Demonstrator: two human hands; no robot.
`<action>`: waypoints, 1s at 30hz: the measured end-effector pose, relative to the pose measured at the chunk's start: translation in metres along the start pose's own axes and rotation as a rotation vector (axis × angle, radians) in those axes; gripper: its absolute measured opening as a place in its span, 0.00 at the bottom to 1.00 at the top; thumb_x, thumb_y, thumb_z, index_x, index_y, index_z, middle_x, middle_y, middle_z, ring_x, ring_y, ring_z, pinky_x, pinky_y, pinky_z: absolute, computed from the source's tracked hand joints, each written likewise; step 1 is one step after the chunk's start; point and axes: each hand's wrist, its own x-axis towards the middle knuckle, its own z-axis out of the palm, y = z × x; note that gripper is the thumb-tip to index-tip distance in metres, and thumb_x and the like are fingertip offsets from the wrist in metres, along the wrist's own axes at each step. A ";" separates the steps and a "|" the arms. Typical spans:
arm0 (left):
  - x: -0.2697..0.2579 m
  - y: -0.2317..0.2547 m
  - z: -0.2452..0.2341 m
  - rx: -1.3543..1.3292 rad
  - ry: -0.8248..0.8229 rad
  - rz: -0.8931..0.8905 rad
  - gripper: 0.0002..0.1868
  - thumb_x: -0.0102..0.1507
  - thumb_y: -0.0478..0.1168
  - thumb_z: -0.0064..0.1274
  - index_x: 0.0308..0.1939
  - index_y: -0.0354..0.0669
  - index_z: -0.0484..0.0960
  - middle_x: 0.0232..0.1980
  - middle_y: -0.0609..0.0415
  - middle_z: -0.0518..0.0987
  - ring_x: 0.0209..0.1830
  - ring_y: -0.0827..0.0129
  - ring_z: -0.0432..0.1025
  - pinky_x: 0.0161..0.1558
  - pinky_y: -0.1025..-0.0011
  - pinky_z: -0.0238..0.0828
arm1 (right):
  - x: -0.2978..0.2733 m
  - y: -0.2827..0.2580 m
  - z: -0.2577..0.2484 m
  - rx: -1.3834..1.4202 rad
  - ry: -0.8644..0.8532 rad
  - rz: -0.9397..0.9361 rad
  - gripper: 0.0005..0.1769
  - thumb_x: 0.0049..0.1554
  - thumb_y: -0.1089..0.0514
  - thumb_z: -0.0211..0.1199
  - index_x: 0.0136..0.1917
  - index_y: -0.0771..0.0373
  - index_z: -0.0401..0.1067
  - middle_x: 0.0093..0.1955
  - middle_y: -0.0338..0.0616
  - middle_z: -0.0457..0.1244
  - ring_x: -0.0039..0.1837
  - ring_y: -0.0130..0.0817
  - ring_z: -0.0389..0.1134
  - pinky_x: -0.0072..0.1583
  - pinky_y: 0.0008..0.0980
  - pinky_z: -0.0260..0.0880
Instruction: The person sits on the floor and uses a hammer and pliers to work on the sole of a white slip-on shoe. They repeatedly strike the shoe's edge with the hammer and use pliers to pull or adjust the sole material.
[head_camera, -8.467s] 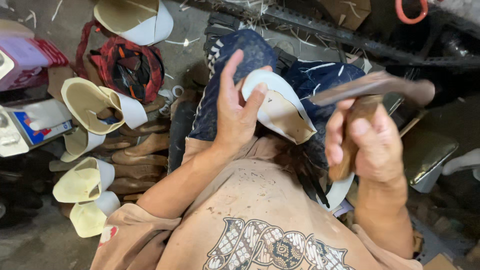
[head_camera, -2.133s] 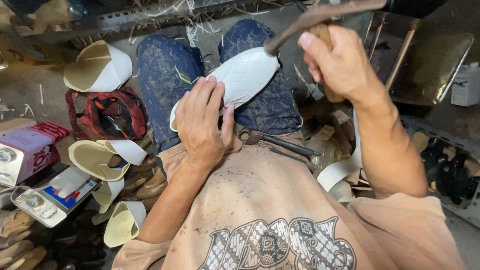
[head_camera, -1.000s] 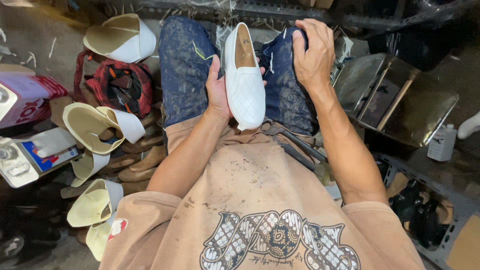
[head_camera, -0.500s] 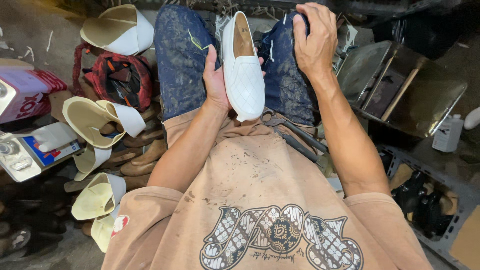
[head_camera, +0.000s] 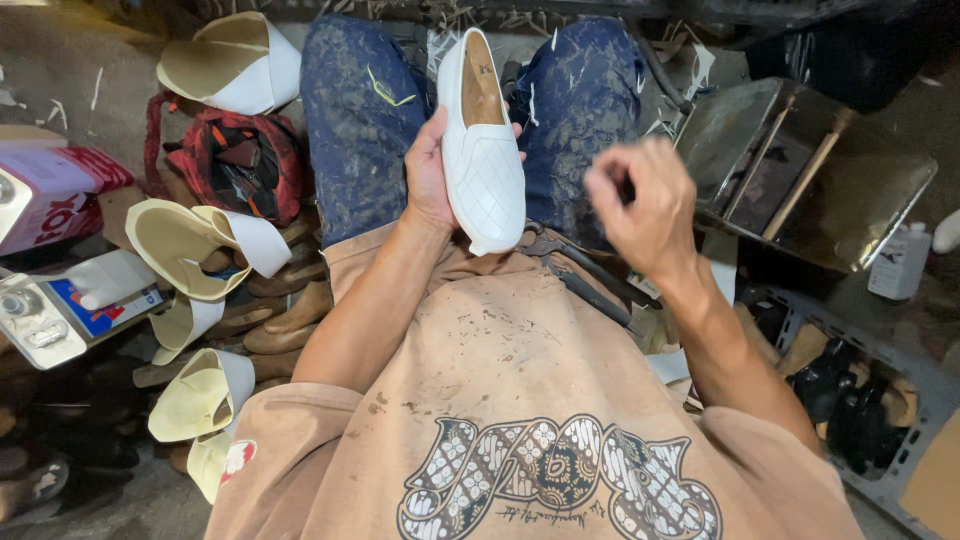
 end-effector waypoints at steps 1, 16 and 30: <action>-0.010 -0.004 0.011 -0.052 0.134 -0.016 0.35 0.63 0.57 0.52 0.65 0.34 0.73 0.60 0.34 0.78 0.59 0.36 0.74 0.59 0.36 0.72 | -0.029 -0.011 -0.009 -0.045 -0.172 0.140 0.08 0.62 0.58 0.64 0.48 0.66 0.74 0.41 0.51 0.65 0.47 0.48 0.67 0.50 0.45 0.67; -0.040 0.022 0.090 1.602 0.283 0.937 0.17 0.61 0.47 0.63 0.47 0.47 0.75 0.46 0.58 0.74 0.39 0.70 0.70 0.35 0.76 0.67 | -0.079 -0.042 -0.042 1.065 -0.368 1.055 0.35 0.63 0.37 0.47 0.68 0.66 0.67 0.43 0.49 0.65 0.43 0.34 0.67 0.48 0.33 0.69; -0.015 0.021 0.135 1.725 0.262 1.097 0.02 0.64 0.33 0.50 0.36 0.43 0.77 0.40 0.54 0.77 0.31 0.66 0.72 0.27 0.70 0.67 | 0.035 -0.024 -0.063 0.290 -0.739 0.720 0.24 0.65 0.39 0.44 0.55 0.58 0.72 0.41 0.36 0.66 0.41 0.28 0.67 0.54 0.30 0.65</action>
